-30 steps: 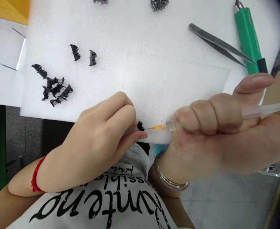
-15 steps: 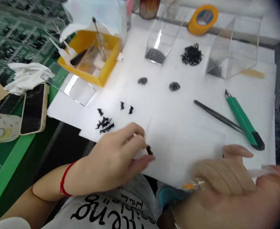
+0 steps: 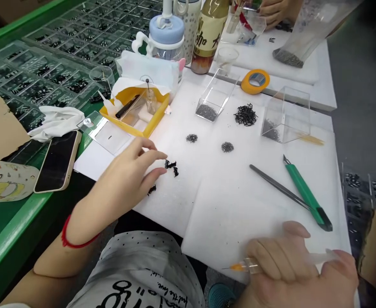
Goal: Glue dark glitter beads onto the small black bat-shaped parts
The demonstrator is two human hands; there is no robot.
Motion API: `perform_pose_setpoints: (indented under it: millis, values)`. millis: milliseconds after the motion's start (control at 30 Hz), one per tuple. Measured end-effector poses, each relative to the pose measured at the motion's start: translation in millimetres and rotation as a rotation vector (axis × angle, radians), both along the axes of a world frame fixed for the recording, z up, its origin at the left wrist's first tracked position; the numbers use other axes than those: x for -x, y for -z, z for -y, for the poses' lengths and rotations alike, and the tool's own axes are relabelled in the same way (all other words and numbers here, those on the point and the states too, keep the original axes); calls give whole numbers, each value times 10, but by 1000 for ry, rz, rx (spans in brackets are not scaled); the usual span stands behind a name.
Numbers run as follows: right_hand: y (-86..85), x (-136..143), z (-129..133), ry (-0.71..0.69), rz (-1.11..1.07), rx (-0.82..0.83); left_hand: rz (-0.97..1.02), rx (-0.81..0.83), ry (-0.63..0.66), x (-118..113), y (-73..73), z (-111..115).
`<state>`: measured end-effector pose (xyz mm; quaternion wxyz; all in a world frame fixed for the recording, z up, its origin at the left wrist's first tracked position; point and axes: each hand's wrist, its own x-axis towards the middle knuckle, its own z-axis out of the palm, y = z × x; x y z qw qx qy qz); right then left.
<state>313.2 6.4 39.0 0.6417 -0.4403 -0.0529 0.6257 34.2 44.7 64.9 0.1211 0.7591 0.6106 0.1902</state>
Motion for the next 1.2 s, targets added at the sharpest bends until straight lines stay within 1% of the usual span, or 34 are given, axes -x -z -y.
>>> perform_pose_setpoints:
  millis: [67, 167, 267, 367, 467, 567, 667, 767, 867, 933, 1000, 1033, 1100, 1133, 1167, 1200]
  values:
    - [7, 23, -25, -54, -47, -95, -35, 45, -14, 100, -41, 135]
    - [-11, 136, -96, -133, -62, -155, -123, 143, 45, 187, -18, 267]
    - [-54, 267, -162, -153, -66, -148, -87, 167, 83, 187, 47, 278]
    - [-82, 300, -169, -139, -63, -142, -19, 156, 106, 164, 69, 236]
    - [-63, 214, -109, -114, -64, -138, 27, 119, 122, 162, 63, 211]
    - [-9, 97, -33, -99, -88, -159, 54, 57, 73, 165, 67, 201]
    - [32, 46, 5, -98, -132, -206, 76, -28, 34, 139, 81, 184]
    - [14, 73, 6, -89, -145, -214, 101, -152, 100, 96, 104, 175]
    - [-38, 129, -1, -49, -145, -171, 126, -211, 145, 92, 133, 199]
    - [-51, 154, -2, -20, -150, -157, 96, -237, 125, 120, 145, 232]
    - [-32, 159, 0, -22, -155, -190, 43, -251, 97, 142, 140, 267]
    - [-13, 156, 1, -30, -159, -220, 42, -259, 75, 134, 131, 285]
    - [24, 144, 4, -30, -196, -258, 108, -275, 60, 49, 108, 322]
    - [34, 137, 4, -8, -233, -260, 160, -295, 82, -32, 100, 342]
    - [35, 131, 5, 29, -273, -254, 206, -301, 155, -134, 100, 363]
    - [23, 126, 5, 74, -312, -241, 217, -319, 262, -251, 109, 384]
